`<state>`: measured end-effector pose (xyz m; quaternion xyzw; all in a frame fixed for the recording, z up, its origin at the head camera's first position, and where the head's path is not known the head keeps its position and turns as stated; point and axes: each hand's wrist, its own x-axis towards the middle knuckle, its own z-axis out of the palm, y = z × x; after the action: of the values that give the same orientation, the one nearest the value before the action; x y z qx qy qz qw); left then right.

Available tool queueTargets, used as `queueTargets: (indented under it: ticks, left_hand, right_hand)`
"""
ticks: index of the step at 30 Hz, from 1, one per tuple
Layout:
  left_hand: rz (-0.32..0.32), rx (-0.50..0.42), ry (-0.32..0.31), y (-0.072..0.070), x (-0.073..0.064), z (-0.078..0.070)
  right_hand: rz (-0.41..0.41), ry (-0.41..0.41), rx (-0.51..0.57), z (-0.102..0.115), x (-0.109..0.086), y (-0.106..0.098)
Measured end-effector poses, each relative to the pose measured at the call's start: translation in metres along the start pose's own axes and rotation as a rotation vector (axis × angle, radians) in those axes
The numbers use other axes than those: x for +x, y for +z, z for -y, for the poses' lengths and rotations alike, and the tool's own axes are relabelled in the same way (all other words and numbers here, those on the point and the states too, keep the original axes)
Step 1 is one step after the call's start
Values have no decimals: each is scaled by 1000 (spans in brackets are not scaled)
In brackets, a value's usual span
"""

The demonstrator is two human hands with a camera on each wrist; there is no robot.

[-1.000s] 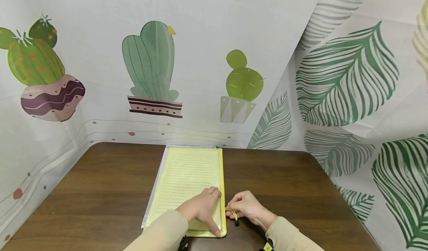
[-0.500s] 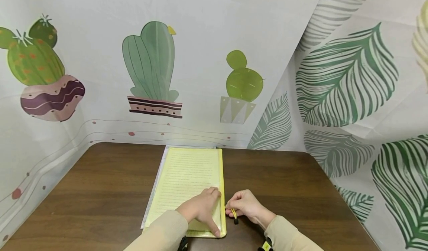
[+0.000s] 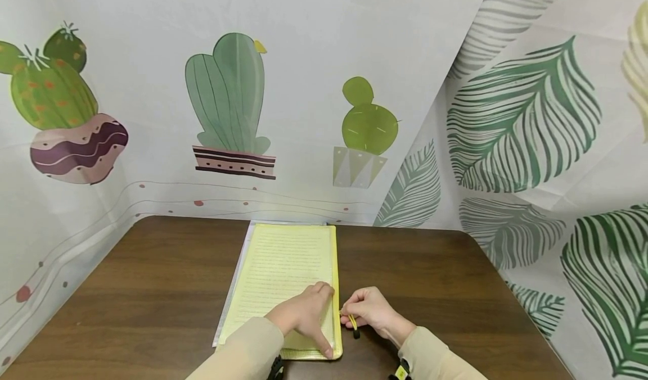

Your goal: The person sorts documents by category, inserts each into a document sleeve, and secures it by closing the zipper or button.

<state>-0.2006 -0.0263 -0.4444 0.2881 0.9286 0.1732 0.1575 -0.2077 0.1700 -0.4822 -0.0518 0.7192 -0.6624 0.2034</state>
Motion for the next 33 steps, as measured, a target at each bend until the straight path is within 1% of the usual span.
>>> queueTargets:
  ticks: [6,11,18,26,33]
  left_hand:
    - [-7,-6,1,0,-1,-2]
    - [-7,-13,-9,0,0,-3]
    - [14,-17,-16,-1,3,-1]
    - [22,-61,-16,-5,1,-2]
    - [3,-67,-4,-3,3,1]
  right_hand:
    - [-22,-18,15,1,2,-1]
    - [-30,-17,18,2,4,-1]
    - [-47,-31,33,5,8,-1]
    - [-67,-38,12,7,12,0]
    - [-71,-40,14,6,15,-1]
